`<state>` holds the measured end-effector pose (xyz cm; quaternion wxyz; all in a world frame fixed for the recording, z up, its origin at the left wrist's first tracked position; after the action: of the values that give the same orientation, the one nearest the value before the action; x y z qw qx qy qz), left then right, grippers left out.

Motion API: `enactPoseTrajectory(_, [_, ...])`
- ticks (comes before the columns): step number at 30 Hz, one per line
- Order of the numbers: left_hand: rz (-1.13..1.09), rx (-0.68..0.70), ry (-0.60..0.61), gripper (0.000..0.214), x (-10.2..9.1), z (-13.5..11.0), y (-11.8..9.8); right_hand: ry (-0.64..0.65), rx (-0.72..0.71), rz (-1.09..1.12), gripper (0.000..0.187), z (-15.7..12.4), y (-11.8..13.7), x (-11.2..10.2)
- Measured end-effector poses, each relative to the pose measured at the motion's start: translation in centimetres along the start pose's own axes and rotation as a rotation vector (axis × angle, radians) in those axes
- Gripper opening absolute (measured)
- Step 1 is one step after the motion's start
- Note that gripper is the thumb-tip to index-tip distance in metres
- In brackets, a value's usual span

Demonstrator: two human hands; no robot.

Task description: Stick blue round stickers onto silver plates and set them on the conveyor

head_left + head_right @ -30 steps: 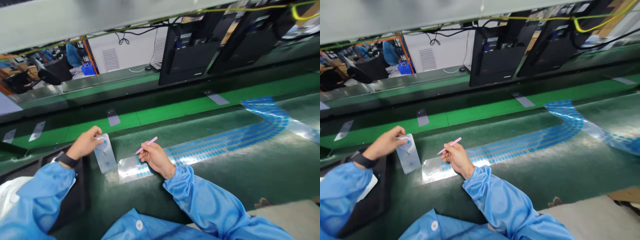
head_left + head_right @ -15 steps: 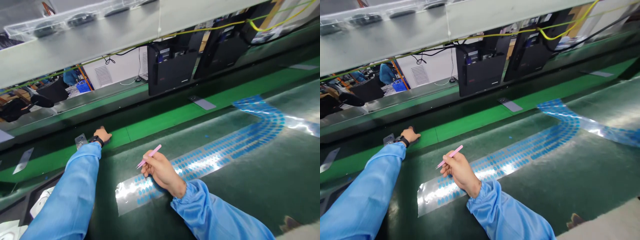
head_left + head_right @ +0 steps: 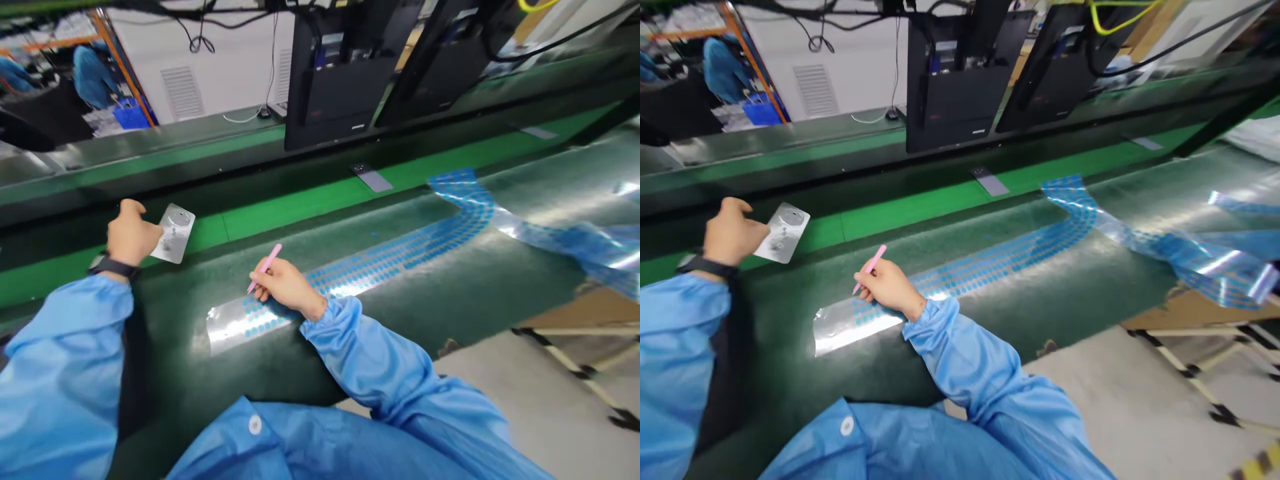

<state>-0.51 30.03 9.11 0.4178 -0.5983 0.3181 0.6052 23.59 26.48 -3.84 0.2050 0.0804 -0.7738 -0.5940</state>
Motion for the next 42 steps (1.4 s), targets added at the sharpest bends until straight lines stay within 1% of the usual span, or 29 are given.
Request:
enactPoseTrajectory(2, [-0.114, -0.033, -0.004, 0.047, 0.2, -3.5, 2.4, 0.054, 0.036, -0.136, 0.015, -0.1, -0.3, 0.3])
enactPoseTrajectory(3, [-0.204, -0.052, -0.01, 0.047, 0.8, -5.7, 3.6, 0.075, 0.05, -0.181, 0.015, -0.2, -0.4, 0.5])
enactPoseTrajectory(4, [-0.294, -0.082, -0.018, 0.044, 1.8, -8.0, 4.8, 0.092, 0.062, -0.213, 0.016, -0.2, -0.6, 0.6])
enactPoseTrajectory(5, [-0.377, -0.079, -0.02, 0.039, 3.1, -10.2, 5.6, 0.107, 0.072, -0.236, 0.017, -0.2, -0.7, 0.8])
enactPoseTrajectory(6, [-0.441, -0.071, 0.003, 0.036, 4.6, -12.4, 6.2, 0.117, 0.082, -0.251, 0.017, -0.1, -0.9, 0.9])
enactPoseTrajectory(8, [-0.518, -0.046, 0.107, 0.032, 7.6, -16.0, 6.9, 0.115, 0.101, -0.269, 0.018, 0.2, -1.1, 1.1])
enactPoseTrajectory(9, [-0.536, -0.03, 0.165, 0.03, 8.8, -17.4, 7.0, 0.101, 0.107, -0.275, 0.019, 0.4, -1.3, 1.1])
enactPoseTrajectory(10, [-0.551, -0.011, 0.217, 0.028, 9.6, -18.5, 7.0, 0.082, 0.112, -0.279, 0.02, 0.6, -1.4, 1.1])
enactPoseTrajectory(12, [-0.584, 0.036, 0.29, 0.023, 10.0, -19.9, 6.9, 0.032, 0.125, -0.28, 0.022, 1.2, -1.6, 1.0])
enactPoseTrajectory(15, [-0.617, 0.106, 0.365, 0.018, 9.2, -20.9, 6.7, -0.018, 0.163, -0.272, 0.024, 1.8, -1.9, 0.7])
enactPoseTrajectory(17, [-0.565, 0.15, 0.383, 0.017, 8.7, -21.1, 6.7, -0.016, 0.184, -0.253, 0.024, 2.1, -2.1, 0.7])
enactPoseTrajectory(19, [-0.471, 0.176, 0.373, 0.02, 8.6, -20.9, 6.7, -0.013, 0.198, -0.238, 0.024, 2.2, -2.2, 0.6])
enactPoseTrajectory(21, [-0.386, 0.216, 0.343, 0.021, 8.8, -20.5, 6.5, -0.025, 0.212, -0.241, 0.024, 2.3, -2.1, 0.6])
enactPoseTrajectory(25, [-0.306, 0.418, 0.195, 0.016, 9.7, -19.0, 5.3, -0.041, 0.237, -0.28, 0.026, 2.4, -1.9, 0.8])
enactPoseTrajectory(27, [-0.282, 0.479, 0.151, 0.02, 10.3, -18.3, 4.7, -0.031, 0.25, -0.294, 0.027, 2.5, -1.9, 1.0])
enactPoseTrajectory(31, [-0.21, 0.507, 0.197, 0.027, 11.7, -18.0, 4.1, -0.028, 0.257, -0.288, 0.03, 2.6, -1.9, 0.8])
enactPoseTrajectory(34, [-0.183, 0.499, 0.205, 0.028, 12.0, -18.3, 4.1, -0.007, 0.286, -0.235, 0.031, 2.2, -1.7, 0.7])
enactPoseTrajectory(36, [-0.182, 0.496, 0.197, 0.03, 12.0, -18.6, 4.2, 0.013, 0.293, -0.188, 0.03, 1.7, -1.4, 1.0])
enactPoseTrajectory(39, [-0.19, 0.505, 0.173, 0.033, 12.2, -18.9, 4.4, 0.068, 0.252, -0.146, 0.027, 0.4, -1.2, 2.4])
enactPoseTrajectory(42, [-0.198, 0.516, 0.144, 0.032, 12.4, -19.2, 4.7, 0.153, 0.209, -0.182, 0.023, -0.9, -2.0, 4.6])
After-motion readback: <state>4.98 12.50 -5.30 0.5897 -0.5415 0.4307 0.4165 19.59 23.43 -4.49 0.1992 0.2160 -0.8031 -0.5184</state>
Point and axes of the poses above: each hand's wrist, its own z-axis towards the middle knuckle, its own x-axis out of the palm, y = z × x, the point moved 4 cm from there along z, towards the middle knuckle, and after that the axes turned 4 degrees about z, right-handed, at the moved point
